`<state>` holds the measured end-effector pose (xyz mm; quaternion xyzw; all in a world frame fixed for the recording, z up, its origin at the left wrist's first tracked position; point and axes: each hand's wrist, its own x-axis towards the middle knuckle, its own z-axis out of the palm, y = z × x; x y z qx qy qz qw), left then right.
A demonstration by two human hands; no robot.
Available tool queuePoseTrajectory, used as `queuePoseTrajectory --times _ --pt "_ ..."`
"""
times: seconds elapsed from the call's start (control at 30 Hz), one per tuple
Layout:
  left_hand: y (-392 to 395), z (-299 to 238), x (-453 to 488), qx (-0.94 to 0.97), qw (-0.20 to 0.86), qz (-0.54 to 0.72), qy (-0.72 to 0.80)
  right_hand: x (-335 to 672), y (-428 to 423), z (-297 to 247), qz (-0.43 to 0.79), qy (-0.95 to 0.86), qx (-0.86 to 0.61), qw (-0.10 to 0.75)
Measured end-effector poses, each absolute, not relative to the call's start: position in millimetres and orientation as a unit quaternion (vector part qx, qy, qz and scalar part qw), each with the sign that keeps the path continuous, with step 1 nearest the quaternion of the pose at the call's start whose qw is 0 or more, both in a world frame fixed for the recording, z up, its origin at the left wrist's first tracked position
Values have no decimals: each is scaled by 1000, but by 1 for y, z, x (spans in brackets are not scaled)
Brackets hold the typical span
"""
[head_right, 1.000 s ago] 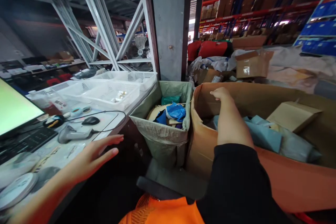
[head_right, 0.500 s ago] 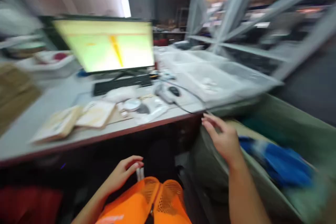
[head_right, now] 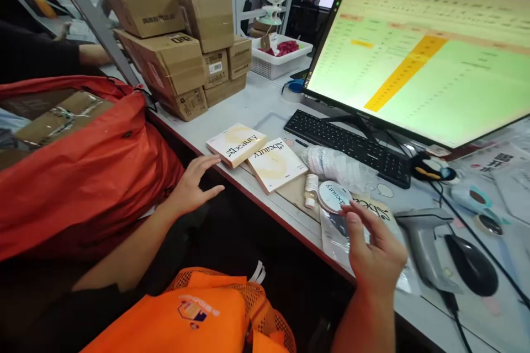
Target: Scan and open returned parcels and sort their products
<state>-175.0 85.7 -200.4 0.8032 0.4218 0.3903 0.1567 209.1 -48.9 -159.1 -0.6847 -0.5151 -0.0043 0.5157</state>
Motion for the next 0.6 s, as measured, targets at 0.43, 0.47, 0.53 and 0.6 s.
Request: queuePoseTrajectory --times 0.43,0.47,0.53,0.6 --pt "198 -176 -123 471 348 721 371 335 -107 -163 -49 -284 -948 136" --pt "193 -170 -110 421 407 735 342 340 -99 -162 -22 -278 -955 101" --pt "180 -163 -82 370 506 714 313 344 -80 -161 22 -274 -960 45" --pt "165 -162 -58 366 565 673 307 342 -63 -157 34 -285 -958 14"
